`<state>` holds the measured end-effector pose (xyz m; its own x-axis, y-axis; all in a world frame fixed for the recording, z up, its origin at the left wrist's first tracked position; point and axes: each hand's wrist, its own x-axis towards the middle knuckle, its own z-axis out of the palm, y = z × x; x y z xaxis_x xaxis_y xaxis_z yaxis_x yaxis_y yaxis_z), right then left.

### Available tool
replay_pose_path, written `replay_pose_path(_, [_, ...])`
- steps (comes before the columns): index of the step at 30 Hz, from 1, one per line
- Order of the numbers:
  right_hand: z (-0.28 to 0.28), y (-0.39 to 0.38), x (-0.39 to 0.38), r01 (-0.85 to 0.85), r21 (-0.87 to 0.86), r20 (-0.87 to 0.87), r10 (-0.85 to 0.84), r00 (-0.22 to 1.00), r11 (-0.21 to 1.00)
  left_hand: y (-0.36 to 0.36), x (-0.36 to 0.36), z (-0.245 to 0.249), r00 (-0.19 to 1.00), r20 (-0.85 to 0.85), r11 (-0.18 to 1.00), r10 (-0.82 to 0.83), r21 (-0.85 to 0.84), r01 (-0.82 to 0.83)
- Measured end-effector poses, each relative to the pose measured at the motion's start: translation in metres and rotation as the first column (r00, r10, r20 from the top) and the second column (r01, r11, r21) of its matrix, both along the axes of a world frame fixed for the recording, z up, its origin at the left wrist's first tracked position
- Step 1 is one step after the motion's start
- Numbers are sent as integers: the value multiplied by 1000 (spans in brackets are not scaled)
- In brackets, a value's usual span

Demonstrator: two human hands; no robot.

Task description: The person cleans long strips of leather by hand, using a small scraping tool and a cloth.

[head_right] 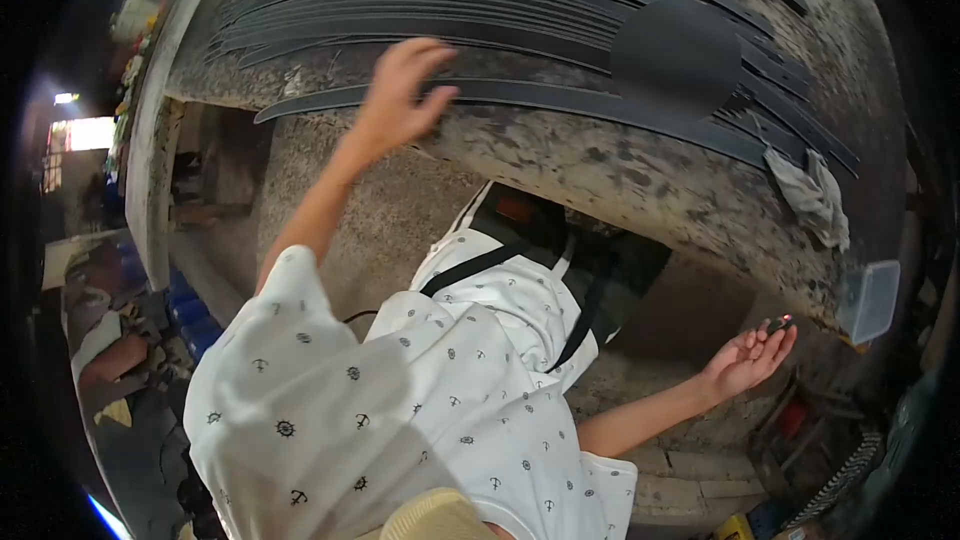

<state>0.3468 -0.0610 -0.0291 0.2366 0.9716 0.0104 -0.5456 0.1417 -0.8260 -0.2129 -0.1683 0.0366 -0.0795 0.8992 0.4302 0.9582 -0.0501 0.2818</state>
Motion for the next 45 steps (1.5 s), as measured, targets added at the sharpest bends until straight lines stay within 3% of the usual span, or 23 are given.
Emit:
replay_pose_path(2, [10,16,-36,-60,-10,15,61,998,998,-59,-64,2,977,-92,967,190,-156,-203])
replay_pose_path(6, [23,42,-117,-177,-48,25,179,984,983,-112,-113,-21,964,-34,938,265,-221,-266])
replay_pose_path(8, [23,57,-149,-276,-1,85,275,958,961,-100,-101,-26,961,-44,947,274,-158,-278])
replay_pose_path(14, [51,60,-255,-470,-123,243,486,840,874,-45,-65,-29,987,19,980,158,-126,-154])
replay_pose_path(16, [54,57,-291,-532,-149,347,548,761,833,-27,-47,-21,981,-58,980,184,-65,-188])
replay_pose_path(18, [57,53,-325,-577,-157,438,580,687,802,-11,-24,-22,974,165,986,155,31,-162])
replay_pose_path(21, [56,49,-361,-648,-179,458,646,611,740,10,0,-28,946,321,998,56,20,-66])
replay_pose_path(24, [47,46,-385,-656,-155,409,652,639,739,18,5,-26,941,333,996,63,-80,-38])
replay_pose_path(26, [39,44,-393,-652,-166,407,654,638,740,22,5,-30,933,353,997,69,-58,-52])
replay_pose_path(28, [35,42,-399,-629,-192,497,627,600,753,20,4,-36,940,334,997,68,-44,-57])
replay_pose_path(30, [31,43,-399,-627,-178,483,622,616,759,16,4,-43,936,346,998,60,0,-64])
replay_pose_path(35, [28,47,-393,-600,-155,237,619,749,785,19,13,-34,909,408,988,86,84,-132])
replay_pose_path(38, [21,49,-389,-623,-72,127,626,769,779,22,21,-31,934,331,985,132,59,-160])
replay_pose_path(45, [17,52,-389,-620,-32,123,618,776,784,26,21,-37,950,309,999,44,-38,-34])
